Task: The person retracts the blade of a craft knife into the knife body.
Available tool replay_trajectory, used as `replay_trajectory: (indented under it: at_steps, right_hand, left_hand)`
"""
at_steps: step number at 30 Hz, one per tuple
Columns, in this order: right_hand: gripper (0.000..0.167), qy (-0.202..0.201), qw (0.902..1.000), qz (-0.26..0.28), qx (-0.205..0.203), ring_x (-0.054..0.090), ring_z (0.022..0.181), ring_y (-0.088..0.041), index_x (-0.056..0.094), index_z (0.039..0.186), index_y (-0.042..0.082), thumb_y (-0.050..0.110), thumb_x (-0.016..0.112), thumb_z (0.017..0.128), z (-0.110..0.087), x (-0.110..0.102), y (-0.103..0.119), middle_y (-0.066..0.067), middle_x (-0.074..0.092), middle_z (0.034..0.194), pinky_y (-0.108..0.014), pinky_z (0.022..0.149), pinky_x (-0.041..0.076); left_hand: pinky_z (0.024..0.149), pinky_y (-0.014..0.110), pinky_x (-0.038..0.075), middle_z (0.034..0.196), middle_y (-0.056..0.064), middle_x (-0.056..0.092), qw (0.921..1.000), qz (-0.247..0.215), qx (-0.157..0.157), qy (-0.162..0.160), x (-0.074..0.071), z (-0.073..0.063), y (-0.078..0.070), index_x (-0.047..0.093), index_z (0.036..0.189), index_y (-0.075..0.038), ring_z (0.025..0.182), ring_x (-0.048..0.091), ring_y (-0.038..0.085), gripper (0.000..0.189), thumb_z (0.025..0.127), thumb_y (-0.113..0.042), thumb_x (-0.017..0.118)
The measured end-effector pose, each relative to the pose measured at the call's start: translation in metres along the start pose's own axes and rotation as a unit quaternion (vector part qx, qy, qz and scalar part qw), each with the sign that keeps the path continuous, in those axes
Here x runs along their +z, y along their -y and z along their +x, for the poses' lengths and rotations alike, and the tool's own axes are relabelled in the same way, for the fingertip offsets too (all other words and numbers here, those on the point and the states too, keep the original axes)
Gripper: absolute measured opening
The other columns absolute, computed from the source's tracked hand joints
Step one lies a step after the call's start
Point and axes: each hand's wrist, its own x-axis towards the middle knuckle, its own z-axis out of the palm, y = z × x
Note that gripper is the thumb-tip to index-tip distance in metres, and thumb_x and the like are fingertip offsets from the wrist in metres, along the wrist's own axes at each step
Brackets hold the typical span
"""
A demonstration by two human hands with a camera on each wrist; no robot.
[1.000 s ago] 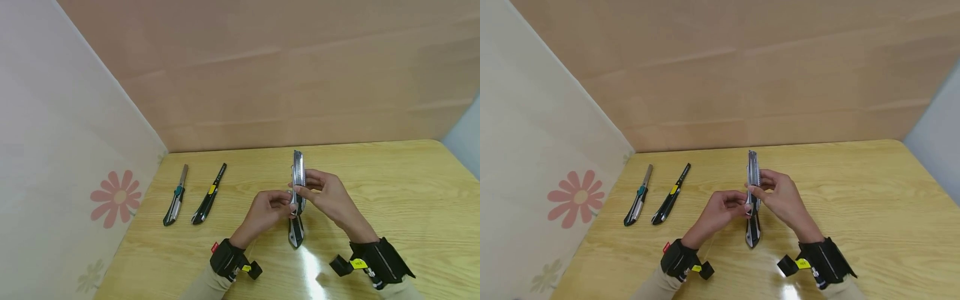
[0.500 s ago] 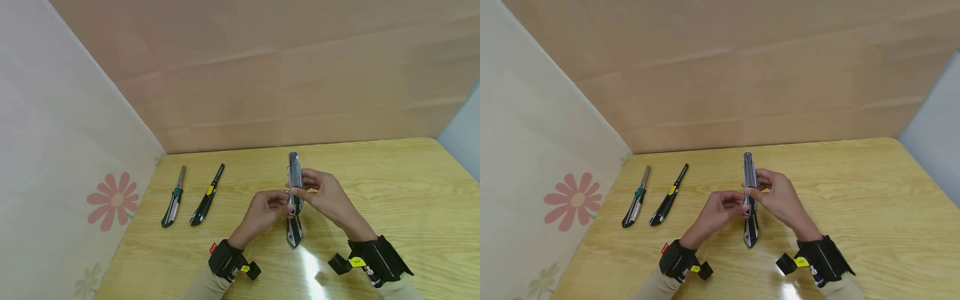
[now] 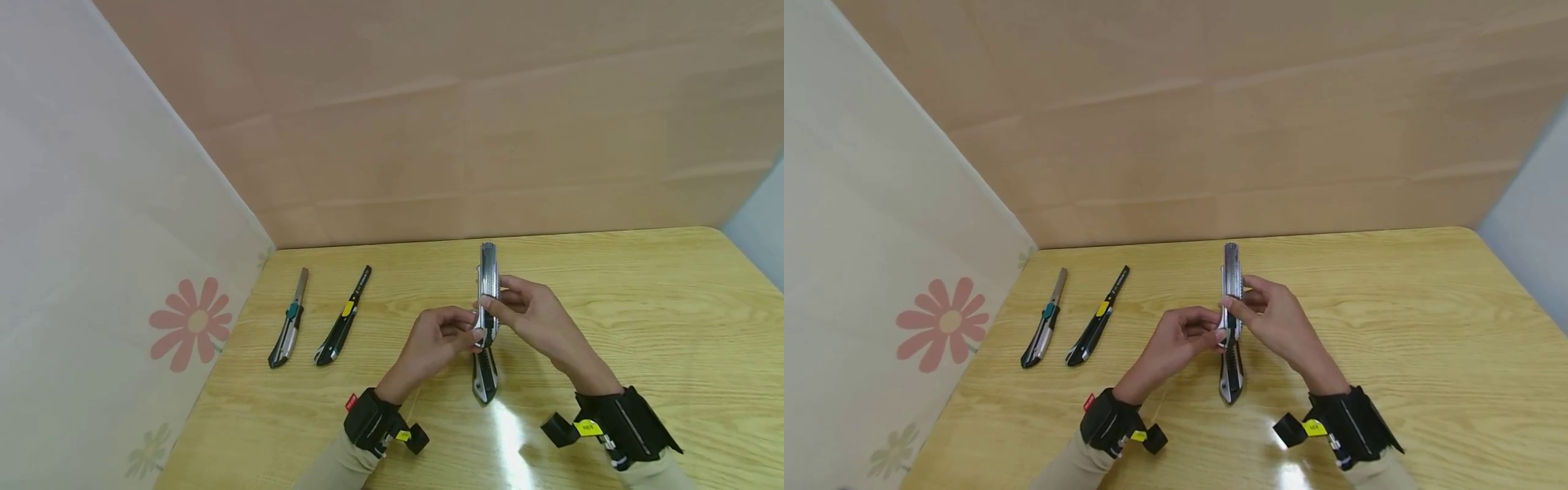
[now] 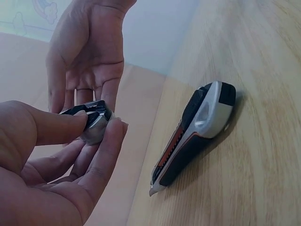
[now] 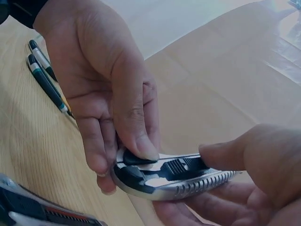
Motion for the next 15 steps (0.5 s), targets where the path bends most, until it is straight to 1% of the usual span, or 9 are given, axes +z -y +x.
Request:
replay_trajectory:
  at_steps: [3,5,9,12,15]
  right_hand:
    - [0.06,0.007,0.9999,0.009,0.005,0.073,0.105,-0.03,0.05,0.149,0.002,0.038,0.064,0.103,0.0005,-0.0014,-0.0008,-0.018,0.071,0.124,-0.06,0.096,0.052]
    - [0.057,0.008,0.9999,0.014,0.004,0.074,0.102,-0.028,0.054,0.145,0.001,0.037,0.064,0.103,0.001,-0.0018,-0.0014,-0.016,0.072,0.122,-0.058,0.096,0.053]
    - [0.049,-0.003,1.0,0.005,0.003,0.072,0.108,-0.028,0.064,0.136,0.001,0.035,0.068,0.102,0.0017,-0.0017,-0.0027,-0.011,0.074,0.119,-0.055,0.097,0.054]
    - [0.044,-0.01,0.9999,-0.008,0.001,0.069,0.113,-0.031,0.068,0.13,0.002,0.034,0.07,0.1,0.0016,-0.0016,-0.0035,-0.011,0.074,0.119,-0.054,0.096,0.055]
    - [0.042,-0.01,0.9998,-0.017,-0.004,0.067,0.116,-0.034,0.07,0.128,0.003,0.034,0.071,0.099,0.0016,-0.0021,-0.0042,-0.013,0.073,0.121,-0.055,0.096,0.055]
  left_hand:
    - [0.082,0.052,0.061,0.099,0.007,0.072,1.0,-0.002,-0.001,0.0,-0.0003,0.0007,0.0001,0.071,0.11,0.003,0.082,0.073,0.016,0.018,0.093,-0.002,0.075]
    - [0.083,0.052,0.061,0.1,0.008,0.072,1.0,-0.007,-0.001,0.001,-0.0008,0.0009,0.0002,0.072,0.109,0.003,0.082,0.073,0.016,0.018,0.093,-0.001,0.075]
    - [0.083,0.052,0.061,0.102,0.009,0.073,0.9998,-0.019,-0.003,0.004,-0.0012,-0.0001,-0.0005,0.072,0.11,0.004,0.083,0.074,0.019,0.018,0.093,0.0,0.075]
    - [0.082,0.052,0.061,0.101,0.01,0.073,0.9998,-0.02,-0.008,0.005,-0.0006,-0.0014,-0.0012,0.072,0.11,0.005,0.084,0.074,0.021,0.019,0.093,-0.001,0.075]
    - [0.082,0.052,0.061,0.099,0.011,0.072,0.9997,-0.023,-0.011,0.004,0.0002,-0.0023,-0.0017,0.072,0.11,0.005,0.083,0.074,0.021,0.019,0.092,-0.002,0.076]
